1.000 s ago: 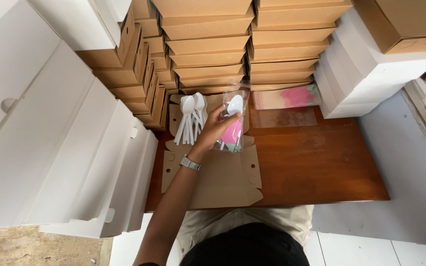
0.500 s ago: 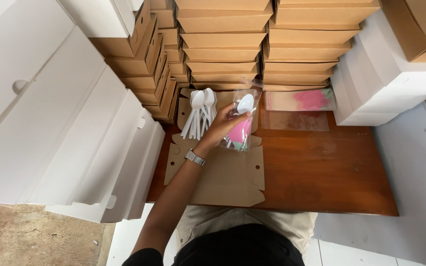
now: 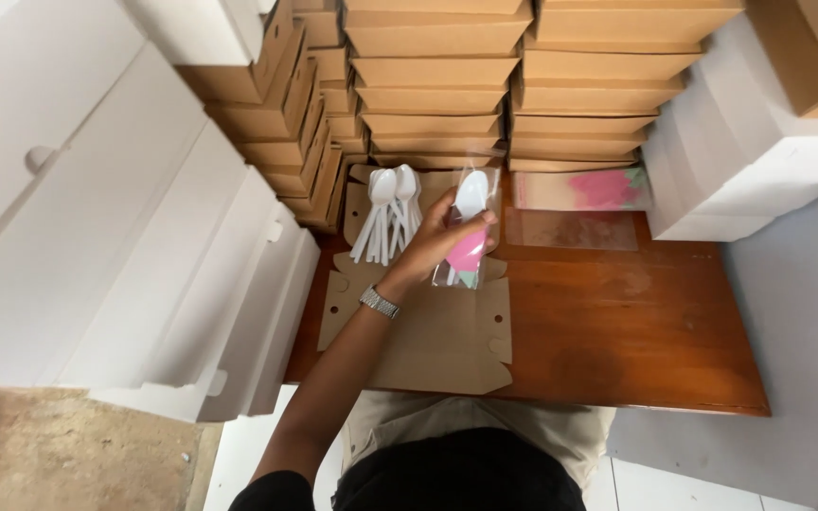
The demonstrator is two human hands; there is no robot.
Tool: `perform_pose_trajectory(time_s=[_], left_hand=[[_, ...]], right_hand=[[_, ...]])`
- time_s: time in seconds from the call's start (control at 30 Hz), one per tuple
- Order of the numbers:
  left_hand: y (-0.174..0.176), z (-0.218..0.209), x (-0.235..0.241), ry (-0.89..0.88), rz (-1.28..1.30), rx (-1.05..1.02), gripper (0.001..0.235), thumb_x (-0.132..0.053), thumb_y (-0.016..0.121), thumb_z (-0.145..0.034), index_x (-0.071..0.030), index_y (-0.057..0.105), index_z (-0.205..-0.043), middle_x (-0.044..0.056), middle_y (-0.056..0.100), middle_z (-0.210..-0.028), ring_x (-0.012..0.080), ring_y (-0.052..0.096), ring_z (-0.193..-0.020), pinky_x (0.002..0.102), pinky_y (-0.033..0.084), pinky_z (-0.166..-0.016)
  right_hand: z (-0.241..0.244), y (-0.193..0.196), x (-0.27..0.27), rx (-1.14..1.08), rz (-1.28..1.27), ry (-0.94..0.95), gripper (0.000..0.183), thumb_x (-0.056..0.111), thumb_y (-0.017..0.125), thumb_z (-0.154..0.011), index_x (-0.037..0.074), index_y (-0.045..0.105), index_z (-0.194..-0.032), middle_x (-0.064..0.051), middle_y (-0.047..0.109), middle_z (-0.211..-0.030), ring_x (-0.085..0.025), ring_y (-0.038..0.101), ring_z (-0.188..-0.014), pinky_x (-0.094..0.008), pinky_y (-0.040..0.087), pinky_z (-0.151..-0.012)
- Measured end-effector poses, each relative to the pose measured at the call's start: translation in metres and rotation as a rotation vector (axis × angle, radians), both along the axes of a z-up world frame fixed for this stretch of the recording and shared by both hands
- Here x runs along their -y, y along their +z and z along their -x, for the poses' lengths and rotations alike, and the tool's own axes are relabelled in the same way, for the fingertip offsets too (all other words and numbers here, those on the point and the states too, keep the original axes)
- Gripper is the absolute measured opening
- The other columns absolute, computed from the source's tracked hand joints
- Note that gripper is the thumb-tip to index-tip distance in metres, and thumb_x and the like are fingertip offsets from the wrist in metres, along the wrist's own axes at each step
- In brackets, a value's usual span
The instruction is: The person places a heart-shaped item and a plastic spoon into a clear plastic sleeve.
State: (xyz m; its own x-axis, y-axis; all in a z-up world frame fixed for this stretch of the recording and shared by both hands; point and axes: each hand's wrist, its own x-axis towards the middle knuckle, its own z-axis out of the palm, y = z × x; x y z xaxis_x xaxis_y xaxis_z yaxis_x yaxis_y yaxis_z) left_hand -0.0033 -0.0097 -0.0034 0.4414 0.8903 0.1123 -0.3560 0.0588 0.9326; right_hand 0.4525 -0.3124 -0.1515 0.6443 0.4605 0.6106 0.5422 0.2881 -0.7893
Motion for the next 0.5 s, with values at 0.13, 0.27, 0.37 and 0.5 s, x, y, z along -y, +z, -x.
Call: perform_pose_trajectory(time_s=[0.13, 0.27, 0.37, 0.5], left_hand=[[0.013, -0.002, -0.011, -0.087, 0.264, -0.254, 0.115, -0.034, 0.076, -0.075, -0.011, 0.004, -0.162, 0.023, 0.066, -0.131, 0.0182, 0.074, -0.083, 0.03, 0.06, -0.06], [0.005, -0.006, -0.011, -0.15, 0.19, -0.125, 0.07, -0.049, 0.058, -0.089, -0.014, 0.036, -0.145, 0.017, 0.069, -0.119, 0.0238, 0.073, -0.081, 0.033, 0.061, -0.065], [-0.025, -0.008, -0.026, -0.234, 0.357, 0.052, 0.066, -0.053, 0.053, -0.093, -0.014, 0.039, -0.144, 0.015, 0.07, -0.114, 0.0288, 0.073, -0.083, 0.032, 0.057, -0.056], [-0.009, -0.006, -0.014, -0.159, 0.17, 0.085, 0.056, -0.041, 0.064, -0.098, 0.005, 0.052, -0.127, 0.028, 0.068, -0.103, 0.0373, 0.075, -0.083, 0.048, 0.063, -0.076]], right_hand=[[0.154, 0.149, -0.099, -0.019, -0.01, -0.007, 0.021, 0.004, 0.055, -0.137, -0.001, 0.063, -0.118, -0.017, 0.063, -0.127, -0.024, 0.061, -0.094, -0.034, 0.061, -0.076], [0.218, 0.23, -0.169, 0.576, -0.12, 0.257, 0.024, -0.01, 0.079, -0.108, -0.019, 0.066, -0.125, -0.031, 0.058, -0.116, -0.039, 0.06, -0.1, -0.044, 0.054, -0.081], [0.229, 0.237, -0.213, 0.453, -0.111, 0.446, 0.004, -0.011, 0.07, -0.11, -0.012, 0.071, -0.115, -0.023, 0.061, -0.106, -0.027, 0.06, -0.071, -0.035, 0.049, -0.07], [0.231, 0.223, -0.268, 0.322, -0.162, 0.741, 0.016, -0.016, 0.061, -0.106, -0.009, 0.072, -0.116, -0.02, 0.052, -0.106, -0.025, 0.065, -0.07, -0.036, 0.056, -0.051]])
